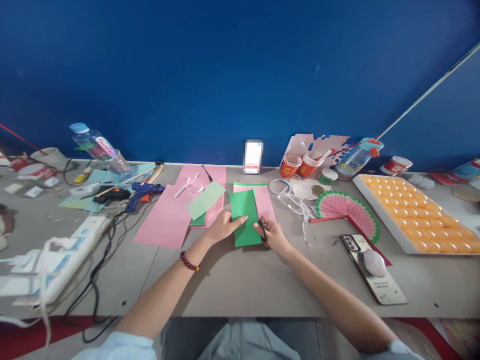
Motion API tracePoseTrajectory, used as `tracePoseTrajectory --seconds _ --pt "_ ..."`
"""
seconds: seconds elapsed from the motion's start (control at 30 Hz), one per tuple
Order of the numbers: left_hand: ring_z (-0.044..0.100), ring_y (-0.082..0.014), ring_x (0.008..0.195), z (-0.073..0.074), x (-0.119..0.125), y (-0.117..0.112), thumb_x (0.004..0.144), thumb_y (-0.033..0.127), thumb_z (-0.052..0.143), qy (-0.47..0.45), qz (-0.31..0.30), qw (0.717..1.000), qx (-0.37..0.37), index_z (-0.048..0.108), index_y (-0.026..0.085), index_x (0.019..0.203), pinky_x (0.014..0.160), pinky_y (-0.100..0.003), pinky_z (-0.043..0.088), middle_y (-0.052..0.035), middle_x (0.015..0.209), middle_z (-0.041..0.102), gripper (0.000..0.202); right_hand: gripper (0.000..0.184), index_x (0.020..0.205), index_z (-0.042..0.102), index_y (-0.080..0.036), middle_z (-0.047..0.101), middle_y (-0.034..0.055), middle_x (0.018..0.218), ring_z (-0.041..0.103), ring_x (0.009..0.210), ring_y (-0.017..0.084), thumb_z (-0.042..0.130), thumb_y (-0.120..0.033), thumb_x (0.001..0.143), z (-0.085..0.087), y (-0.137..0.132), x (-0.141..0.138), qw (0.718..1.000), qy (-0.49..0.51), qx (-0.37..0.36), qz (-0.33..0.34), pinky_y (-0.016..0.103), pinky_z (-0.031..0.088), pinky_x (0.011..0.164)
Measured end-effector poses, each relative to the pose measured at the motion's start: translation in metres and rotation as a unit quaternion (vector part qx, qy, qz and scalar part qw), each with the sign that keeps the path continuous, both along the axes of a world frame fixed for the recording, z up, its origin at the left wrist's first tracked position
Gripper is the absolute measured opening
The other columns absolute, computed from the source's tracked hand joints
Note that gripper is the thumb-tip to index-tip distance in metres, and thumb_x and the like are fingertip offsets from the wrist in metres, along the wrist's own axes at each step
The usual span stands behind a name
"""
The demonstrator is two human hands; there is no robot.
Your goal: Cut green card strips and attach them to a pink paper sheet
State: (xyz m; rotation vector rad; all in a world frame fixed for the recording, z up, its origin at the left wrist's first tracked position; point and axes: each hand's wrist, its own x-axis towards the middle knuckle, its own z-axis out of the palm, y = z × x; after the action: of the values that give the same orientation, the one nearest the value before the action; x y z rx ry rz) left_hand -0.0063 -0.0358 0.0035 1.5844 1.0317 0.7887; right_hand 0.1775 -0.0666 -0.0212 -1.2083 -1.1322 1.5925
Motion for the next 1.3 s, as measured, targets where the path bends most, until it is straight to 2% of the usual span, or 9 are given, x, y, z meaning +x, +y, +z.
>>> tracePoseTrajectory --seconds 0.23,0.37,0.5,0.7,0.87,1.0,1.07,1.17,1.3 --pt "0.03 -0.0069 0.047 -0.003 0.002 -0.003 0.074 0.056 0.062 -0.016 -0.001 0.999 -0.029 0.037 0.018 0.054 0.043 -0.021 0.024 0.0052 0.051 0.031 0.049 0.052 0.071 0.037 -0.023 0.046 -0.0099 0.042 0.029 0.03 0.003 0.068 -0.064 0.065 0.002 0.0 0.001 1.0 -0.022 -0.01 -0.003 0.016 0.017 0.03" --pt "0.032 -0.0067 0.045 0.001 -0.001 -0.003 0.073 0.053 0.065 -0.076 0.133 0.988 0.0 0.039 0.018 0.052 0.042 -0.021 0.028 0.0055 0.048 0.034 0.048 0.047 0.073 0.039 -0.022 0.048 -0.009 0.043 0.027 0.029 0.003 0.062 -0.063 0.072 0.006 -0.001 0.003 1.0 -0.019 0.019 -0.006 0.017 0.016 0.029" --pt "0.043 -0.0086 0.043 0.006 -0.012 0.01 0.068 0.053 0.069 -0.174 0.327 0.929 0.009 0.05 0.018 0.059 0.041 -0.021 0.034 0.0042 0.05 0.047 0.041 0.046 0.072 0.039 -0.022 0.047 -0.0089 0.045 0.027 0.032 0.003 0.06 -0.062 0.074 0.009 -0.002 0.006 0.999 -0.013 0.042 -0.011 0.017 0.016 0.03" --pt "0.04 -0.0071 0.032 0.01 -0.038 0.037 0.076 0.07 0.052 -0.313 0.479 0.818 -0.066 0.047 0.019 0.068 0.032 -0.02 0.027 0.0034 0.048 0.05 0.052 0.046 0.073 0.038 -0.022 0.045 -0.0092 0.046 0.027 0.033 0.003 0.06 -0.062 0.075 0.01 0.0 0.007 0.999 -0.013 0.044 -0.012 0.017 0.016 0.031" --pt "0.043 -0.0072 0.033 0.006 -0.038 0.038 0.076 0.061 0.057 -0.317 0.377 0.866 -0.088 0.052 0.016 0.086 0.032 -0.018 0.03 0.0018 0.054 0.058 0.046 0.046 0.072 0.036 -0.023 0.045 -0.0091 0.045 0.026 0.034 0.004 0.061 -0.062 0.074 0.013 0.0 0.006 0.999 -0.007 0.042 -0.01 0.017 0.016 0.032" --pt "0.051 -0.0086 0.041 0.001 -0.024 0.026 0.073 0.051 0.064 -0.171 0.249 0.952 -0.055 0.059 0.015 0.093 0.036 -0.019 0.037 -0.0009 0.065 0.062 0.042 0.046 0.072 0.036 -0.023 0.044 -0.0093 0.044 0.025 0.034 0.004 0.061 -0.061 0.073 0.015 -0.002 0.006 0.999 -0.011 0.037 -0.008 0.017 0.017 0.033" --pt "0.057 -0.0086 0.052 -0.002 -0.016 0.018 0.074 0.045 0.066 -0.085 0.186 0.979 0.011 0.061 0.016 0.106 0.043 -0.019 0.043 -0.0067 0.092 0.067 0.044 0.045 0.072 0.037 -0.023 0.045 -0.0093 0.044 0.025 0.035 0.004 0.062 -0.06 0.073 0.015 -0.003 0.005 0.999 -0.007 0.034 0.005 0.017 0.017 0.033" --pt "0.056 -0.0071 0.059 -0.006 -0.007 0.01 0.079 0.038 0.062 -0.011 0.125 0.989 0.08 0.051 0.022 0.129 0.053 -0.021 0.049 -0.0105 0.127 0.057 0.054 0.045 0.072 0.038 -0.022 0.046 -0.0092 0.044 0.026 0.034 0.004 0.063 -0.06 0.072 0.013 -0.005 0.003 0.998 0.009 0.037 0.041 0.017 0.017 0.034" --pt "0.059 -0.0123 0.072 -0.01 -0.003 0.009 0.079 0.035 0.061 0.048 0.141 0.981 0.129 0.061 0.019 0.118 0.065 -0.024 0.049 -0.0089 0.117 0.064 0.042 0.047 0.07 0.037 -0.022 0.047 -0.0087 0.042 0.027 0.033 0.004 0.065 -0.06 0.071 0.009 -0.007 0.0 0.994 0.024 0.048 0.099 0.018 0.018 0.035"
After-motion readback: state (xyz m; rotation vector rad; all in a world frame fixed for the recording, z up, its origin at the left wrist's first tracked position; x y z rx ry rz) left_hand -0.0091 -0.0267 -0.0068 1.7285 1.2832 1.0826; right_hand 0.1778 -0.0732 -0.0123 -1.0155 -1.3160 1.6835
